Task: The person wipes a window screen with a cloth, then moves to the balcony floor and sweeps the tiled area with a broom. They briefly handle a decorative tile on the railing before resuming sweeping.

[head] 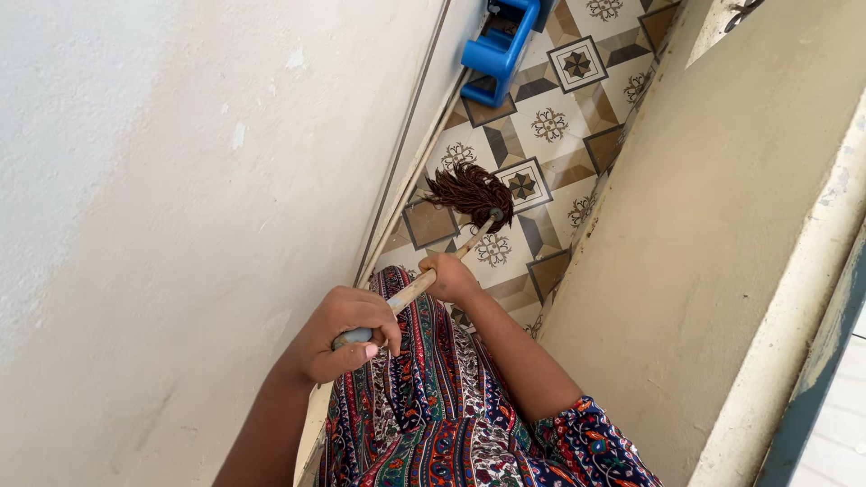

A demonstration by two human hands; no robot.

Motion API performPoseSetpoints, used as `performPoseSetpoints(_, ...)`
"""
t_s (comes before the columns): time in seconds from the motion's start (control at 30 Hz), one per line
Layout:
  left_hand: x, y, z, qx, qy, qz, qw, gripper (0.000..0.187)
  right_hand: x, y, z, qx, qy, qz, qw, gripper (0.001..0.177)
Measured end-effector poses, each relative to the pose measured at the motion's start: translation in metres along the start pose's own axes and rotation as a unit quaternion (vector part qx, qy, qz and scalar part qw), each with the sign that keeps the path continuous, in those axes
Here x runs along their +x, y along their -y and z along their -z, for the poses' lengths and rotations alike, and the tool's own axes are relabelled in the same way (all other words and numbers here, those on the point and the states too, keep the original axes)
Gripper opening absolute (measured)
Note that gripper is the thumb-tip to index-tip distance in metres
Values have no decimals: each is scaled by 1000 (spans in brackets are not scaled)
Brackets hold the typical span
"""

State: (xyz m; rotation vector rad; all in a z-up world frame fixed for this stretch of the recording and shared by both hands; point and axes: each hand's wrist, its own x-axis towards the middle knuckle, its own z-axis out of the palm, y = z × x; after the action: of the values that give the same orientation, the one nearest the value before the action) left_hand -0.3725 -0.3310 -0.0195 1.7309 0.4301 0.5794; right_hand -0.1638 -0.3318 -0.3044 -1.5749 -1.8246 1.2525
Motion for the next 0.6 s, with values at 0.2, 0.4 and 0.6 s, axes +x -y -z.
performPoseSetpoints(0.2,-19,18,-109,-56,11,58,997,16,-100,-95,1,-37,-58,-21,997,21)
performPoseSetpoints(0.4,-63,16,-146,-35,-36,67,996,11,-134,-101,-22,-30,-69,33,997,22)
performPoseSetpoints(0.6,-95,-29,-133,70,-93,84,990,9,-93,-40,-51,36,36,52,997,24)
